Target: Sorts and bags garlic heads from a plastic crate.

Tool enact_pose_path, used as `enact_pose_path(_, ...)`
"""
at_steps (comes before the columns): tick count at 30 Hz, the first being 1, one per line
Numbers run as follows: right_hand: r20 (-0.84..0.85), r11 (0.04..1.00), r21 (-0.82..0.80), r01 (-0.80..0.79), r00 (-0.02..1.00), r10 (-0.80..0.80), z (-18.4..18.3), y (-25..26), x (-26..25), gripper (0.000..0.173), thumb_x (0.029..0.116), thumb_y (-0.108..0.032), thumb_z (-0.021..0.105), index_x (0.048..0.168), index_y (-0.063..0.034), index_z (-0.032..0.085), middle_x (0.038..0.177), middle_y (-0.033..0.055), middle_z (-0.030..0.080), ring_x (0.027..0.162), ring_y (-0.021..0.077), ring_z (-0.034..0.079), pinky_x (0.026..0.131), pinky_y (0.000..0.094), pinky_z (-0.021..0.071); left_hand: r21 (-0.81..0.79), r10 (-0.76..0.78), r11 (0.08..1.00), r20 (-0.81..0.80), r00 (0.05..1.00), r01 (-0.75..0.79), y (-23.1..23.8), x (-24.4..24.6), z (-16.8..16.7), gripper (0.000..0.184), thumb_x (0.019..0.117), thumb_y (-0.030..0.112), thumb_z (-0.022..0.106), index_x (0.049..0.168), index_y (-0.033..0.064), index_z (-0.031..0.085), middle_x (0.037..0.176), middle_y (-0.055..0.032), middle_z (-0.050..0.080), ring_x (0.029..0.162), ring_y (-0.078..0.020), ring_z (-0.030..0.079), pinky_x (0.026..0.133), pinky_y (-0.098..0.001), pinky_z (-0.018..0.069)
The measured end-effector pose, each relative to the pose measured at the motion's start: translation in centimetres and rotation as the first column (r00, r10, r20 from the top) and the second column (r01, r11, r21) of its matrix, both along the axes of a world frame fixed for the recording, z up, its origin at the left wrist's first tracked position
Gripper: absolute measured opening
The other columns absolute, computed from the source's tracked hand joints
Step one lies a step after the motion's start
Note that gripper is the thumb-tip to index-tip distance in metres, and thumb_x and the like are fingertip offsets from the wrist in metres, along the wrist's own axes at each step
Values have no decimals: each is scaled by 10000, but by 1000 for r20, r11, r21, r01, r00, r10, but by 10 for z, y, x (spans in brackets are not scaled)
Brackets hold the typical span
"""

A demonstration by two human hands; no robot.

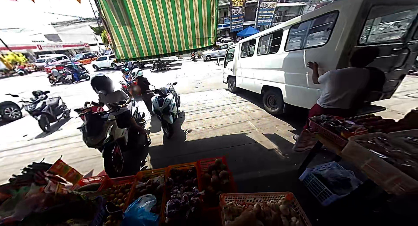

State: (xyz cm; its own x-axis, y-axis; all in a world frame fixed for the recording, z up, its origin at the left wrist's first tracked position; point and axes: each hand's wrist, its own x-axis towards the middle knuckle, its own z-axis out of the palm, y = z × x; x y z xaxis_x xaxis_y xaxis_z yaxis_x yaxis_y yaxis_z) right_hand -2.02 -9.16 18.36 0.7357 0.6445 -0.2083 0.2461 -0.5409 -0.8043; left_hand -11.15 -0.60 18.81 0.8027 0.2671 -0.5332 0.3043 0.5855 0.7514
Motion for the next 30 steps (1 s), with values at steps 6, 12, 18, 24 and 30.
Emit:
enact_pose_path(6,-285,994,102,44,958,-13,-2,-11,7,335,1072,-79,424,1302,127,553,1121,258,652,938,275,657,881,466,542,-9,-1,1000,105,994,2,7,-2,-11,336,1068,224,531,1382,119,474,1008,-61,648,793,-132,637,704,-320,545)
enact_pose_path(12,-394,999,-17,30,918,-35,-21,-14,22,607,1124,-447,235,1133,21,621,906,130,619,750,190,586,703,413,513,764,-481,510,-129,867,397,17,-2,-19,525,1010,185,637,1466,-21,477,1380,-324,551,1298,-456,539,1105,-590,413)
enact_pose_path(18,-463,902,-306,-303,876,137,-30,-3,26,592,1062,-560,450,955,-28,688,689,48,555,515,140,449,509,352,421,652,-297,691,-139,945,313,14,-8,-20,852,786,54,814,1468,-11,308,1211,-262,652,1126,-359,666,987,-539,525)
enact_pose_path(24,-386,996,-88,31,920,-63,-32,-6,17,445,1090,-336,458,1114,43,690,943,167,655,790,219,586,749,455,498,519,-283,797,-131,950,309,13,-9,-26,667,929,205,739,1457,-1,387,1156,-250,628,995,-325,651,903,-500,532)
enact_pose_path(30,-94,1000,26,8,996,-5,-33,-11,15,355,1063,-139,459,1183,101,691,1136,291,697,1111,371,665,1027,535,485,200,-235,951,-26,972,235,-11,-8,1,753,1056,537,453,1595,68,217,1455,-227,482,1208,-294,576,975,-478,501)
